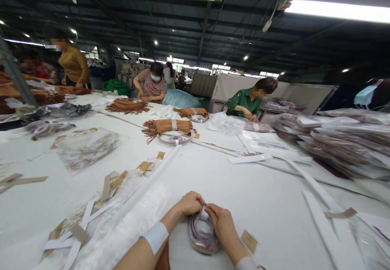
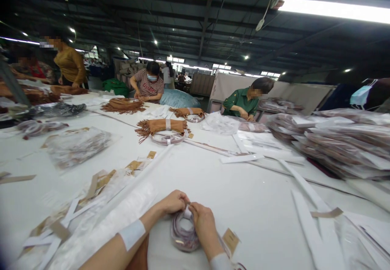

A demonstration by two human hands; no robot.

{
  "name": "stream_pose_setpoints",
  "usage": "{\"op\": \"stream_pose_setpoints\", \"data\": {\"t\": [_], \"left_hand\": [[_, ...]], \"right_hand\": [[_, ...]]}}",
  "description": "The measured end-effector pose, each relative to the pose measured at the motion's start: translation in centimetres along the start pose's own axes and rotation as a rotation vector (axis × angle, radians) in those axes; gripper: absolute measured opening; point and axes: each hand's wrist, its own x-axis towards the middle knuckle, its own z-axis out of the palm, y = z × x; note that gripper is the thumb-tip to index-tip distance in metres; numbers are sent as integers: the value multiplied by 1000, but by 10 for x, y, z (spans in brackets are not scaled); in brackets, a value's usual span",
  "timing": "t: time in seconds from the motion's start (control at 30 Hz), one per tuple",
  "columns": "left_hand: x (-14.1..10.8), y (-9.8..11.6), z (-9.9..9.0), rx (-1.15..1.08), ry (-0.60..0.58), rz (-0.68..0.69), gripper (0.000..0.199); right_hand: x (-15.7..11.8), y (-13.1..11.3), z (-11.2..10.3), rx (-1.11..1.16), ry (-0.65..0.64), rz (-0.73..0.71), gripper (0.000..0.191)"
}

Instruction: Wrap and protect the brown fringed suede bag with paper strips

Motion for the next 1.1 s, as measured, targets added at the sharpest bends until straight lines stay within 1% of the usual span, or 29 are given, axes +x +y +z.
{"op": "stream_pose_setpoints", "data": {"t": [0.1, 0.2, 0.27, 0.33, 0.43, 0.5, 0.57, 0.7, 0.83, 0.93, 1.1], "left_hand": [[1, -4, 2, -33, -16, 6, 32], [1, -3, 6, -33, 13, -8, 36], [0, 0, 8, -25, 54, -25, 36], [-1, 2, 9, -18, 86, -37, 35], [-2, 3, 10, -16, 103, -38, 33], [-1, 3, 11, -18, 107, -41, 33], [0, 1, 12, -23, 110, -45, 32], [3, -2, 12, -32, 95, -36, 28], [6, -7, 9, -48, 27, -23, 17], [9, -9, 6, -54, -10, -23, 21], [18, -6, -3, -23, 46, 25, 19]], "right_hand": [[2, 5, 4, 1, -6, 2, 38], [4, 10, 10, 0, 3, 29, 34], [2, 11, 12, -5, 39, 79, 31], [-3, 10, 11, -55, 97, 91, 29], [-17, 2, 6, -202, 139, -8, 20], [-24, -5, 6, -253, 104, -65, 16], [-26, -9, 9, -255, 56, -66, 13], [-23, -6, 22, -286, 20, -48, 22], [-22, 7, 32, -318, 43, -116, 30], [-22, 17, 39, -336, 73, -165, 33], [-22, 28, 46, -318, 145, -177, 33]]}}
